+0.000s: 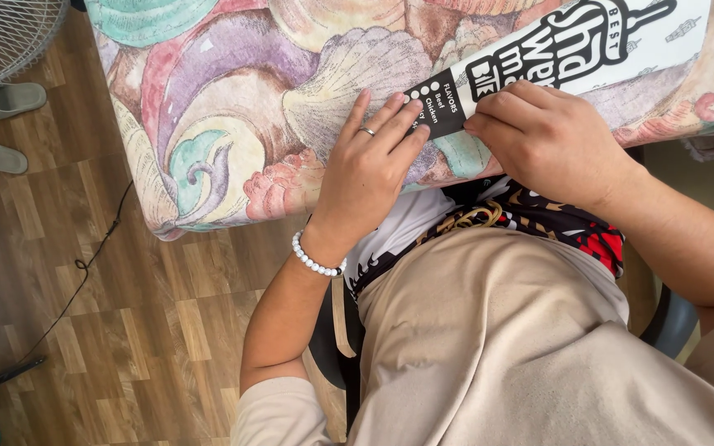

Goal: Peeling the backing or excess material from large printed sticker sheets

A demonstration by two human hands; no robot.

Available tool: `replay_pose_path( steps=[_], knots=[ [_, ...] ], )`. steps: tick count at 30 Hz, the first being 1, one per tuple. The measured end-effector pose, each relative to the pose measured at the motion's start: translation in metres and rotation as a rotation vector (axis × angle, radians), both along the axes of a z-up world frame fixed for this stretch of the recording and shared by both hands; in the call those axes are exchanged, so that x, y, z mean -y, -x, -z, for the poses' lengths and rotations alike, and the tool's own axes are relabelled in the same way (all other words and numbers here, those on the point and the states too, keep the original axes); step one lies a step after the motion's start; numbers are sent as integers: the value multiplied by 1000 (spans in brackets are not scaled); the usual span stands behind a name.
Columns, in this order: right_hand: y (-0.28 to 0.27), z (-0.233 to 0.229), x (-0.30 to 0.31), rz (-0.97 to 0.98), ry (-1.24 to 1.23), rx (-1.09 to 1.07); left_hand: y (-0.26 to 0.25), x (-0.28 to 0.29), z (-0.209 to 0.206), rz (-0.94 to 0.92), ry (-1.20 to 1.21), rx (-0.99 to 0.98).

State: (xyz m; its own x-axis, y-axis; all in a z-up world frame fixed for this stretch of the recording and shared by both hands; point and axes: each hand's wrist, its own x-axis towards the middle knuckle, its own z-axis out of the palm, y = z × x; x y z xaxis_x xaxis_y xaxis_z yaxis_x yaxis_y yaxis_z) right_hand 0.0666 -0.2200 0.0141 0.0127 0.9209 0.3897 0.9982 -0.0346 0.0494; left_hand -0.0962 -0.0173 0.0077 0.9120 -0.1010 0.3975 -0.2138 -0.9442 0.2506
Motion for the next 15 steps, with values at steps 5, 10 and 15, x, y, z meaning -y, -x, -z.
replay_pose_path(
  steps=[5,10,15],
  knots=[
    [0,0,0,-2,13,30,0,4,-2,46,16,71],
    [-3,-1,0,-22,-1,25,-2,5,-2,-7,50,67],
    [-4,-3,1,-53,-15,9,-1,9,-4,-7,13,45]
  ],
)
